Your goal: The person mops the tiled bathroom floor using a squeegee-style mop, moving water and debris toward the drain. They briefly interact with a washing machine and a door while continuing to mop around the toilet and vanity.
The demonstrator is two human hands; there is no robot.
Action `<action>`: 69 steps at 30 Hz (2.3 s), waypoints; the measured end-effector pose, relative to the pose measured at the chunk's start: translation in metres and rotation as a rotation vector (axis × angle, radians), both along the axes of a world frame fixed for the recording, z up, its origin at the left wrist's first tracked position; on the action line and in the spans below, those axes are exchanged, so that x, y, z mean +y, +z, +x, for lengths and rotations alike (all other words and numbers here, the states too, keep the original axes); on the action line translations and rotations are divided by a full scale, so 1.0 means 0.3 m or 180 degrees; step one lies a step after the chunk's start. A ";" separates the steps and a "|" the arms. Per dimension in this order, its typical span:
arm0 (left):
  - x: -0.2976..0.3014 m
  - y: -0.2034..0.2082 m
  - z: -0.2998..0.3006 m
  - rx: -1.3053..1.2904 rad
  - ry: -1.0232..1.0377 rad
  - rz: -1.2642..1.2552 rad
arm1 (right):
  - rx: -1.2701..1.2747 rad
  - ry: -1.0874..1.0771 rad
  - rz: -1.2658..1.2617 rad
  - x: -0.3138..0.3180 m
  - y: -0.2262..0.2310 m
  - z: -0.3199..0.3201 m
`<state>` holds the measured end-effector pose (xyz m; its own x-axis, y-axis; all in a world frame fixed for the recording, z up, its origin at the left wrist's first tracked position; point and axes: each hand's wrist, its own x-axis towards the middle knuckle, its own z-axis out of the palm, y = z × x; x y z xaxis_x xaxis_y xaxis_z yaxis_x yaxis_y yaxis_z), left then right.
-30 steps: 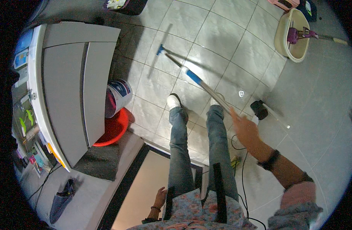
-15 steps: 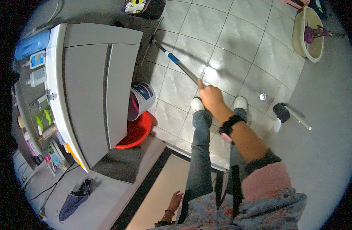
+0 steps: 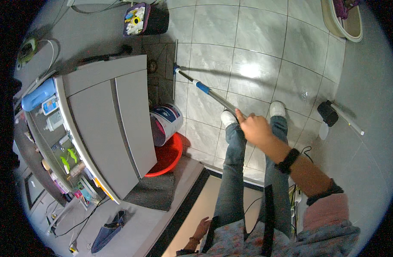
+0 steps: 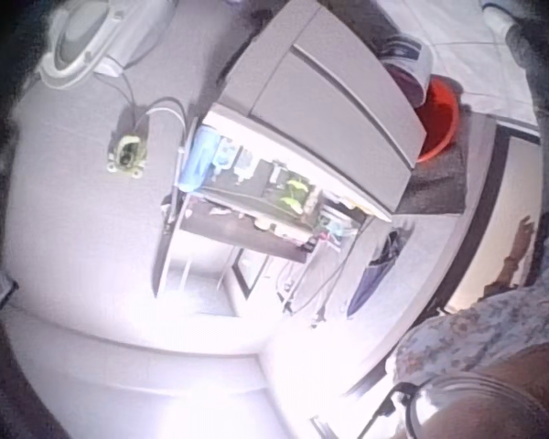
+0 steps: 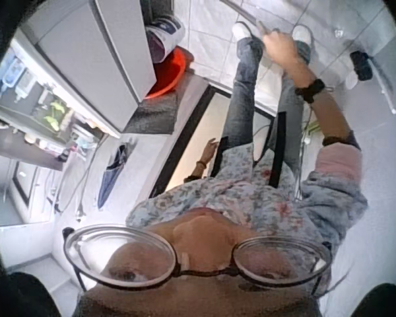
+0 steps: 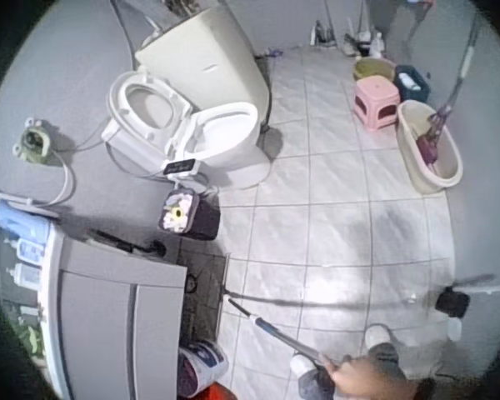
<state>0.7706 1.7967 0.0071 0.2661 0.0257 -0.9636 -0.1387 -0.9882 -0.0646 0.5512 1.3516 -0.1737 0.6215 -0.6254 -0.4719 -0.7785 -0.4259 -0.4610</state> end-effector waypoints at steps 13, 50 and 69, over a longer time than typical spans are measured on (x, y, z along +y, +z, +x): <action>-0.119 0.031 0.044 -0.0327 -0.0289 0.0701 | 0.0187 -0.0449 0.0098 -0.080 -0.192 0.464; -0.454 -0.246 0.940 0.0471 -0.1897 -0.0727 | 0.0457 -0.4585 0.0273 0.712 0.322 -0.036; -0.555 -0.154 0.868 0.0643 -0.2070 -0.0671 | 0.0285 -0.4457 0.1374 1.206 0.506 0.260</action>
